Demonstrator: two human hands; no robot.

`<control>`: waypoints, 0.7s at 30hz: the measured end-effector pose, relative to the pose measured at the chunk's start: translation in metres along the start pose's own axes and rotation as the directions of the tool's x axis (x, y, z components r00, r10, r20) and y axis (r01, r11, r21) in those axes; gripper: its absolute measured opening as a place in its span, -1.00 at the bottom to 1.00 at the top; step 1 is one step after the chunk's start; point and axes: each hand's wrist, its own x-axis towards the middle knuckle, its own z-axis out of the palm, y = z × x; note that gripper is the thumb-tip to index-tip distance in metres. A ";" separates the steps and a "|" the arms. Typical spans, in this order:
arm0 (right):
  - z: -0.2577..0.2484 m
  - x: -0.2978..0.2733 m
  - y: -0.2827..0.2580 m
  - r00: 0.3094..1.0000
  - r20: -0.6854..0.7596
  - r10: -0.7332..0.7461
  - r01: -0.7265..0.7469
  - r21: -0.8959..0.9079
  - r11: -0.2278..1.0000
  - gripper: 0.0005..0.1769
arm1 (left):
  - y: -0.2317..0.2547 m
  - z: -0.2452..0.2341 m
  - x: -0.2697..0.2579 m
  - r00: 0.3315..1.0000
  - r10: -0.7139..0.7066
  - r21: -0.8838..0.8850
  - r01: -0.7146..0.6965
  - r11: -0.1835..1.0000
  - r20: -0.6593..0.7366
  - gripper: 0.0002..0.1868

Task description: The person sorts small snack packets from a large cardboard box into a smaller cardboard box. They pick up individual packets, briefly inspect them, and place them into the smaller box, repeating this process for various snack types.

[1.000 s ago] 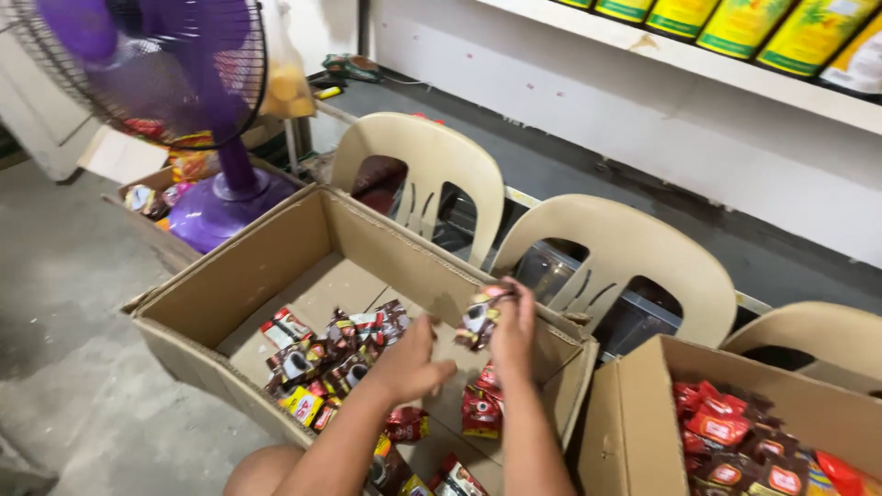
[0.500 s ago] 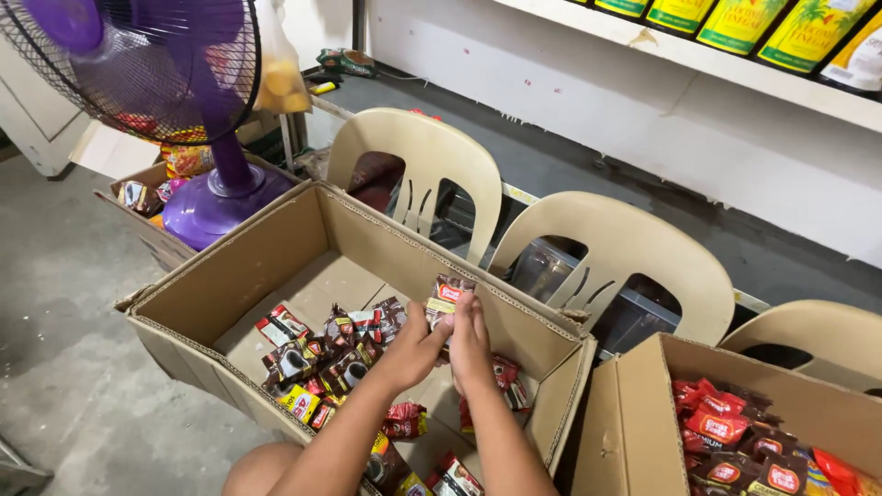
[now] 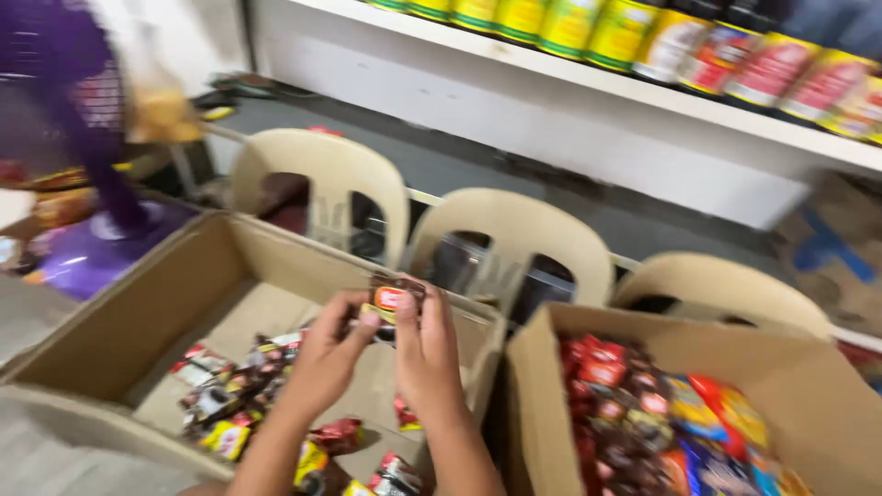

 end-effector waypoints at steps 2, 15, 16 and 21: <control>-0.057 -0.005 -0.060 0.996 0.049 0.080 -0.079 -0.010 0.997 -0.57 | 0.042 0.031 -0.004 0.998 -0.002 -0.087 0.007 0.996 0.058 -0.70; -0.401 -0.009 -0.016 0.791 0.268 0.549 -0.435 -0.384 0.814 -0.59 | 0.130 0.267 0.023 0.683 0.288 -0.025 -0.367 0.930 0.671 -0.59; -0.407 -0.013 0.003 0.792 0.267 0.550 -0.433 -0.390 0.813 -0.59 | 0.125 0.280 0.025 0.684 0.293 -0.031 -0.368 0.929 0.668 -0.59; -0.417 -0.030 0.094 0.672 0.462 0.579 -0.523 -0.258 0.813 -0.64 | 0.094 0.327 0.019 0.677 0.040 0.399 -0.479 0.782 0.735 -0.64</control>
